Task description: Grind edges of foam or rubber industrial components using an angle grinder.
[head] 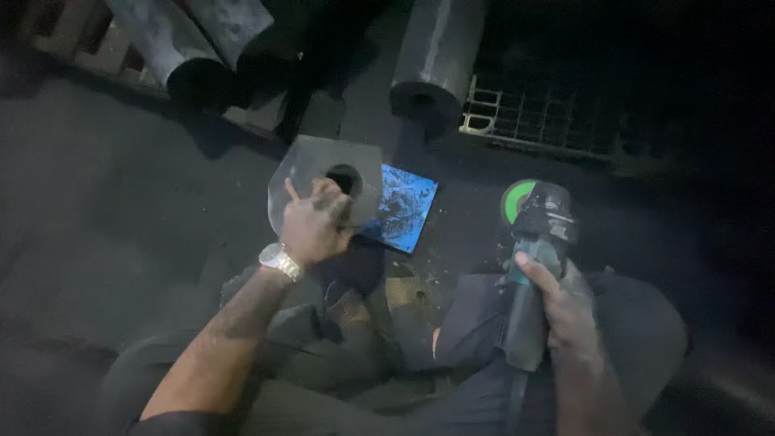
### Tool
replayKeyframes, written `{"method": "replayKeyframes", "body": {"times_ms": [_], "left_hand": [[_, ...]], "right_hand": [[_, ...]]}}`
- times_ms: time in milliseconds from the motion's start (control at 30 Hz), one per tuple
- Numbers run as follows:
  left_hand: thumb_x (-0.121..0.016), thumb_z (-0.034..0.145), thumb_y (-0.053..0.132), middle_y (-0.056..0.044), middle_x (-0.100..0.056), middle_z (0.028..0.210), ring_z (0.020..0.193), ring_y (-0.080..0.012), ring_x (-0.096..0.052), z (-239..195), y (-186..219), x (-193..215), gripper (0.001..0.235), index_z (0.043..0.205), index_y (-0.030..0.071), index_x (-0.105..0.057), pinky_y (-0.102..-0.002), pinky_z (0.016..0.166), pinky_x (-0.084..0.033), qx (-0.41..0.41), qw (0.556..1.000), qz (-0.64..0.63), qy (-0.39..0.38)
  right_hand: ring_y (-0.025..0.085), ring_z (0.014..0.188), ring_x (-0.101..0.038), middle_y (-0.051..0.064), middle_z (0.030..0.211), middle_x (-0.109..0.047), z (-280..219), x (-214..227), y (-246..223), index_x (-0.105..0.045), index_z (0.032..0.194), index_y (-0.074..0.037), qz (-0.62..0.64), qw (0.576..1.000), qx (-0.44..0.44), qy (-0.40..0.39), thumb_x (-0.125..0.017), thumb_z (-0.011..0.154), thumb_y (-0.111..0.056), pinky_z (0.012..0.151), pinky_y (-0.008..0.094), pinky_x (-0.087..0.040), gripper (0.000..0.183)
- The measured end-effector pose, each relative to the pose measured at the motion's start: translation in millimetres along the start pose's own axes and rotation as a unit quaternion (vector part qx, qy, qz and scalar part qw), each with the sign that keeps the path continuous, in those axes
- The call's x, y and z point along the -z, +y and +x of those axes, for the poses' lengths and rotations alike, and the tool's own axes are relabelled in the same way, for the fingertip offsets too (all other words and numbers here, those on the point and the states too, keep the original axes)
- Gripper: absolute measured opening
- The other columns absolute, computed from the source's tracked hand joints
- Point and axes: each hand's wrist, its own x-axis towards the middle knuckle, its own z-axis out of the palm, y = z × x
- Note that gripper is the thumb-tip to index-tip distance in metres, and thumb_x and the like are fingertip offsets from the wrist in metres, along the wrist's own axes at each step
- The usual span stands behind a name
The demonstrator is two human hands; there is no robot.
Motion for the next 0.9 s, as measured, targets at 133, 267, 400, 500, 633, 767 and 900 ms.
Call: {"method": "replayKeyframes", "body": {"times_ms": [133, 267, 400, 500, 633, 767, 900], "left_hand": [[-0.091, 0.065, 0.050, -0.016, -0.065, 0.116, 0.107, -0.0332, -0.062, 15, -30, 33, 0.064, 0.113, 0.012, -0.071, -0.056, 0.097, -0.048, 0.129, 0.987, -0.095, 0.003], [-0.089, 0.073, 0.057, -0.009, -0.069, 0.111, 0.106, -0.0236, -0.063, 20, -37, 36, 0.062, 0.109, 0.009, -0.073, -0.043, 0.084, -0.055, 0.204, 0.962, -0.184, -0.001], [-0.085, 0.070, 0.062, -0.007, -0.072, 0.104, 0.101, -0.0194, -0.066, 44, 1, 43, 0.064, 0.108, 0.012, -0.075, -0.039, 0.088, -0.056, 0.186, 0.948, -0.257, -0.021], [-0.087, 0.072, 0.056, -0.011, -0.071, 0.113, 0.117, -0.0282, -0.061, 60, 28, 26, 0.062, 0.111, 0.008, -0.077, -0.045, 0.095, -0.051, 0.092, 0.969, -0.229, 0.011], [-0.088, 0.070, 0.057, -0.011, -0.071, 0.118, 0.124, -0.0312, -0.059, 76, 35, 22, 0.065, 0.112, 0.009, -0.077, -0.045, 0.101, -0.050, 0.050, 0.970, -0.236, -0.015], [-0.088, 0.068, 0.053, -0.011, -0.069, 0.125, 0.123, -0.0302, -0.059, 78, 20, 24, 0.064, 0.115, 0.012, -0.074, -0.048, 0.098, -0.048, -0.052, 0.978, -0.197, -0.052], [-0.087, 0.072, 0.040, -0.010, -0.064, 0.137, 0.125, -0.0279, -0.062, 55, 13, 27, 0.063, 0.127, 0.015, -0.070, -0.048, 0.099, -0.052, -0.064, 0.984, -0.156, -0.054]], "right_hand": [[0.022, 0.078, -0.069, 0.012, 0.094, -0.069, 2, 3, 0, -0.059, 0.123, 0.000, 0.030, 0.998, 0.014, -0.058, -0.078, 0.080, -0.029, 0.067, 0.038, -0.059, 0.055], [0.022, 0.079, -0.069, 0.013, 0.093, -0.069, -6, -6, -6, -0.060, 0.124, -0.003, -0.038, 0.999, 0.000, 0.000, -0.077, 0.082, -0.029, 0.068, 0.037, -0.059, 0.052], [0.022, 0.079, -0.070, 0.013, 0.093, -0.069, -9, -4, -10, -0.060, 0.121, -0.002, 0.018, 0.997, 0.020, -0.066, -0.077, 0.079, -0.028, 0.068, 0.037, -0.060, 0.052], [0.025, 0.076, -0.068, 0.016, 0.091, -0.069, 0, 9, 4, -0.061, 0.119, 0.000, 0.007, 0.997, 0.033, -0.071, -0.077, 0.082, -0.028, 0.066, 0.040, -0.057, 0.049], [0.021, 0.079, -0.070, 0.012, 0.093, -0.069, 2, 19, 5, -0.062, 0.118, -0.002, 0.029, 0.998, 0.021, -0.050, -0.076, 0.082, -0.026, 0.069, 0.036, -0.059, 0.045], [0.022, 0.077, -0.070, 0.014, 0.091, -0.069, 9, 23, 6, -0.062, 0.119, -0.001, 0.045, 0.998, 0.002, -0.034, -0.075, 0.084, -0.026, 0.068, 0.037, -0.059, 0.045], [0.025, 0.078, -0.069, 0.014, 0.094, -0.070, 1, 12, -12, -0.060, 0.122, -0.004, 0.012, 1.000, -0.014, -0.004, -0.074, 0.084, -0.024, 0.069, 0.041, -0.058, 0.045]]}}
